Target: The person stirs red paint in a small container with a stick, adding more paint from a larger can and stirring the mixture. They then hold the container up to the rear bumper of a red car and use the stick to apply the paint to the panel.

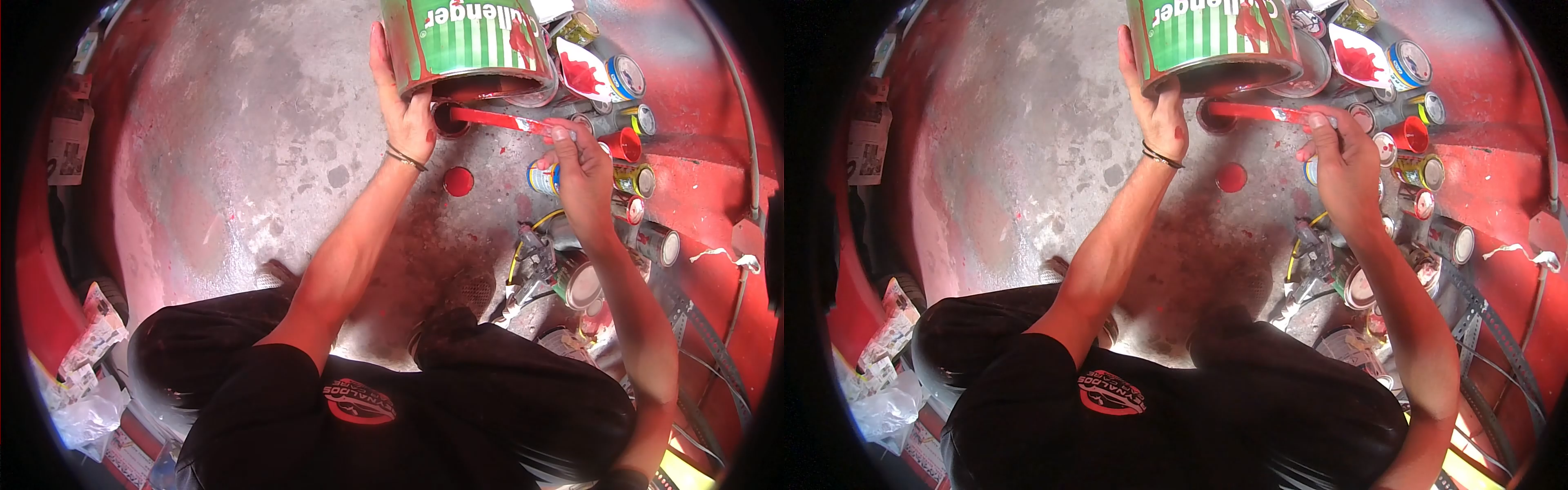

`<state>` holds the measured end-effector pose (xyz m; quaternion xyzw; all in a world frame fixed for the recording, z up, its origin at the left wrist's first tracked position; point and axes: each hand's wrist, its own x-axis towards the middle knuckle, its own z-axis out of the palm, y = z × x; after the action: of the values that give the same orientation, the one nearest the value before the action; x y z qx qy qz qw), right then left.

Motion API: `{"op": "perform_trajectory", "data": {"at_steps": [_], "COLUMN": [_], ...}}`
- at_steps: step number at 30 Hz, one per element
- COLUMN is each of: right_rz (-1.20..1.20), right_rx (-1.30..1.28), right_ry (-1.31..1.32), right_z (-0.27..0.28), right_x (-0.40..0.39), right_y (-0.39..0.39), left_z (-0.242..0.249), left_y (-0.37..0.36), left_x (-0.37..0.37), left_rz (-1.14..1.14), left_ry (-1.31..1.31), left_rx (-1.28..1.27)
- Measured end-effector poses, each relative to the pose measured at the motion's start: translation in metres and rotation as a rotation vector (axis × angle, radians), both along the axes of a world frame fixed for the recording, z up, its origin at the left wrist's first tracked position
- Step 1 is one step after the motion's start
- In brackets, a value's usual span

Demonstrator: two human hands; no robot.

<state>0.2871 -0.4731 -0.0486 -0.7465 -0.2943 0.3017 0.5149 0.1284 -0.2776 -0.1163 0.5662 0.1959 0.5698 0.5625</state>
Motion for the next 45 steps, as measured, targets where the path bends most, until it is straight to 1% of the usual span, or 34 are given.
{"op": "perform_trajectory", "data": {"at_steps": [5,11,14,17,20,23,26,32,35,38,41,44,45], "right_rz": [0.000,0.013,0.009,0.012,0.009,0.015,0.004,-0.054,-0.072,-0.084,-0.080,-0.067,-0.057], "right_rx": [0.009,0.003,0.006,-0.022,-0.034,0.001,-0.052,-0.077,-0.094,-0.057,-0.075,-0.199,-0.187], "right_ry": [0.003,-0.019,-0.032,-0.050,-0.039,-0.058,-0.071,-0.088,-0.115,-0.118,-0.165,-0.228,-0.242], "right_z": [0.002,0.004,0.006,0.007,0.009,-0.001,0.000,-0.005,0.004,0.001,0.009,0.024,0.022], "right_x": [-0.001,-0.003,-0.006,-0.006,-0.014,-0.017,-0.019,-0.020,-0.020,-0.012,-0.014,-0.026,-0.027], "right_y": [0.000,-0.002,-0.002,-0.002,0.000,0.001,0.004,0.012,0.017,0.020,0.020,0.023,0.025], "left_z": [0.001,-0.003,-0.003,-0.009,-0.016,-0.024,-0.029,-0.033,-0.025,-0.028,-0.032,-0.036,-0.038], "left_y": [-0.002,0.000,-0.001,-0.002,-0.003,-0.005,-0.008,-0.008,-0.009,-0.005,0.000,0.009,0.013], "left_x": [0.001,-0.001,0.000,0.000,0.000,-0.003,-0.005,-0.012,-0.014,-0.017,-0.021,-0.022,-0.021], "left_rz": [-0.046,-0.011,-0.004,-0.049,-0.034,-0.036,-0.031,-0.026,0.041,0.044,0.041,0.084,0.085], "left_ry": [-0.063,-0.020,-0.027,-0.090,-0.064,-0.049,-0.075,-0.057,0.043,0.024,0.000,0.024,-0.001], "left_rx": [-0.061,-0.034,-0.060,-0.158,-0.161,-0.198,-0.263,-0.327,-0.254,-0.265,-0.324,-0.354,-0.400]}}
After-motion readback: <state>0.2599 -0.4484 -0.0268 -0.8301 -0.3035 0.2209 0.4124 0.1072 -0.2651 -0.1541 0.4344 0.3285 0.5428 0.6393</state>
